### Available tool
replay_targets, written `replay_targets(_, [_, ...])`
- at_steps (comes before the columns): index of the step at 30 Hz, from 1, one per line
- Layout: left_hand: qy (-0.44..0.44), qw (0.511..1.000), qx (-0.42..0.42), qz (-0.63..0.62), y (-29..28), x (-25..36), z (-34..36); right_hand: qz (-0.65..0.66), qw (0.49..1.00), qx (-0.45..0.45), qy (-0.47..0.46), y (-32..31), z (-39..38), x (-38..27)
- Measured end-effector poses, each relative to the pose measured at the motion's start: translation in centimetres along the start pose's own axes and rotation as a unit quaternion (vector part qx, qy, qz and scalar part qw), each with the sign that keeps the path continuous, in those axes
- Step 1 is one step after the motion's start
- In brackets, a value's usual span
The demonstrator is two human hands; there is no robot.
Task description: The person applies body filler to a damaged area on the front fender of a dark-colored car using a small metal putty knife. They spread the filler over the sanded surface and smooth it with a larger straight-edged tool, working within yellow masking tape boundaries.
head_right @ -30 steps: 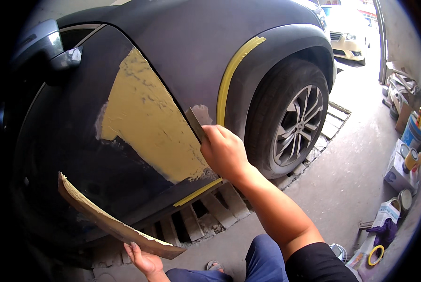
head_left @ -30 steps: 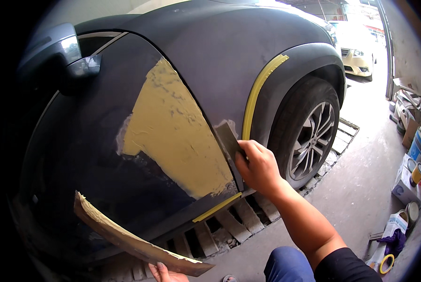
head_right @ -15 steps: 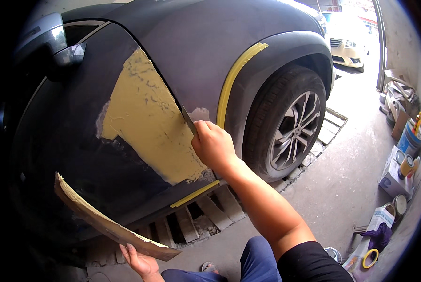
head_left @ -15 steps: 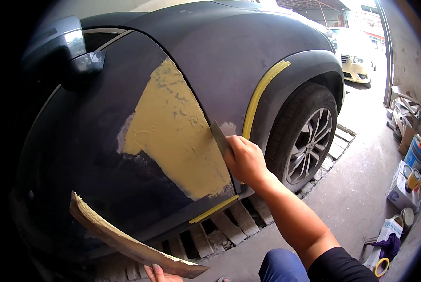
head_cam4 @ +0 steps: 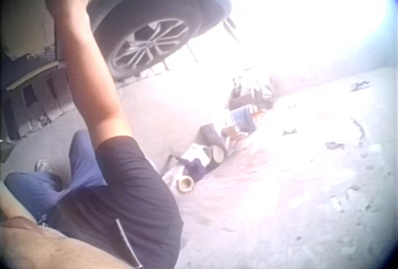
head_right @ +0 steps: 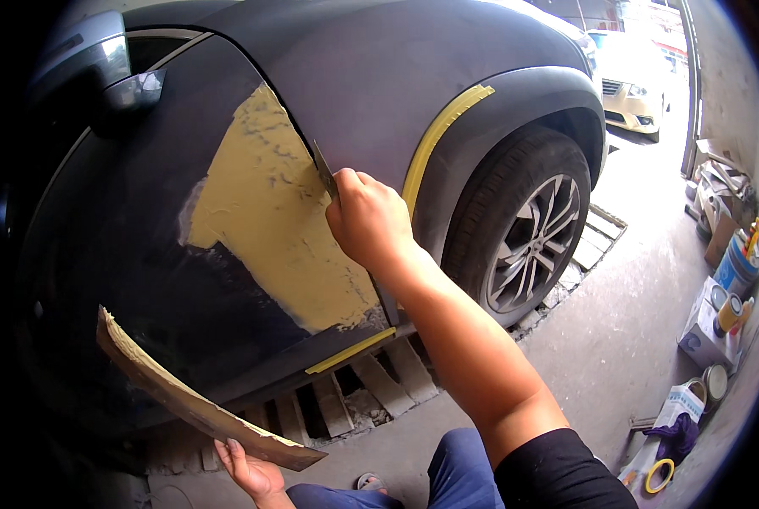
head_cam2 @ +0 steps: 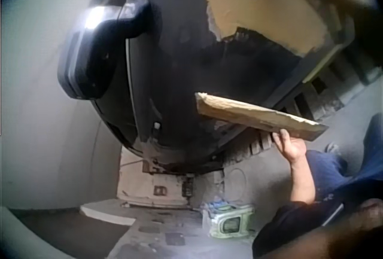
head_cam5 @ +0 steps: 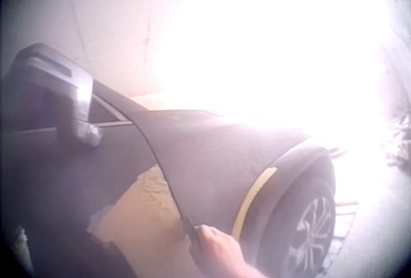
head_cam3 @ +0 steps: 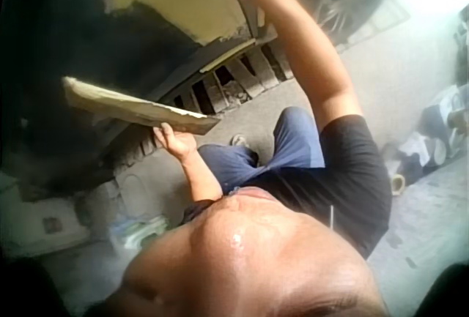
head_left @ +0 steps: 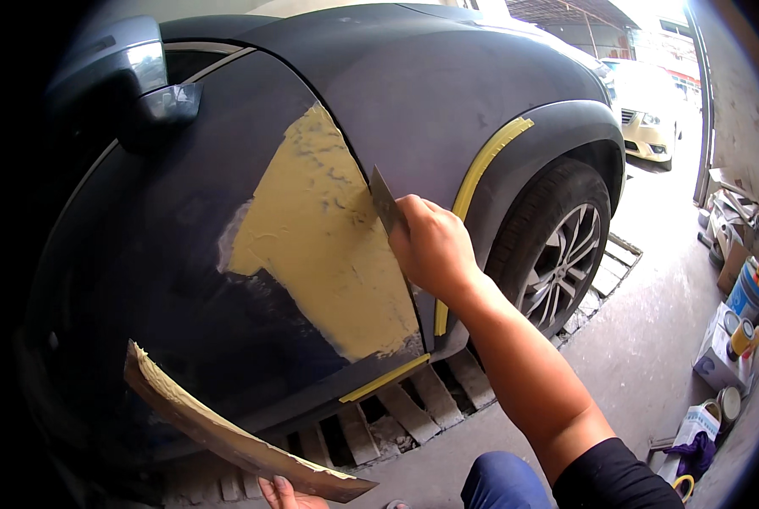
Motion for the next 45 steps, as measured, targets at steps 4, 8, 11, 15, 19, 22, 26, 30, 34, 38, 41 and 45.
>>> replay_targets(4, [-0.011,1.000,0.014,-0.002,-0.1,0.1,0.0,-0.008,1.000,0.006,-0.016,0.1,1.2,-0.3])
replay_targets(8, [-0.013,1.000,0.017,-0.005,-0.3,0.0,0.2,-0.004,1.000,0.005,-0.022,0.3,2.3,-0.6])
replay_targets(11, [-0.007,1.000,0.016,-0.008,-0.3,0.0,0.2,-0.016,0.999,0.006,-0.030,0.4,2.9,-0.9])
replay_targets(15, [0.006,1.000,0.011,-0.007,-0.3,0.0,0.3,-0.022,0.999,0.005,-0.037,0.6,3.7,-1.1])
replay_targets(19, [0.012,1.000,0.011,0.007,-0.2,0.1,0.4,-0.028,0.999,0.006,-0.043,0.8,4.8,-1.5])
replay_targets(22, [0.002,1.000,0.027,0.001,-0.2,0.1,0.4,-0.035,0.998,-0.002,-0.044,1.1,5.6,-1.8])
replay_targets(26, [-0.007,1.000,0.019,-0.021,-0.2,0.0,0.4,-0.062,0.997,-0.007,-0.035,1.1,6.8,-2.5])
replay_targets(30, [0.003,1.000,0.002,-0.023,-0.2,0.1,0.6,-0.068,0.997,-0.002,-0.031,1.0,7.9,-3.2])
replay_targets(34, [-0.020,0.999,0.010,-0.037,-0.6,-0.1,0.9,-0.082,0.995,-0.004,-0.050,0.6,9.1,-3.9])
replay_targets(38, [-0.025,0.999,0.013,-0.044,-0.7,0.1,1.0,-0.087,0.995,-0.012,-0.052,1.1,10.0,-4.3])
replay_targets(41, [-0.033,0.998,0.022,-0.051,-0.4,0.2,0.9,-0.095,0.994,-0.017,-0.053,1.1,10.8,-4.6])
replay_targets(45, [-0.040,0.997,0.015,-0.063,-0.9,0.0,1.3,-0.109,0.993,-0.027,-0.044,1.3,11.8,-5.2])
Point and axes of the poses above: each hand's wrist, its own z-axis towards the middle knuckle, its own y-axis out of the palm, x = y × z, the point moved 1 cm from there along z, towards the middle knuckle, and after that the axes turned 14 degrees about x, right-handed, at the moved point
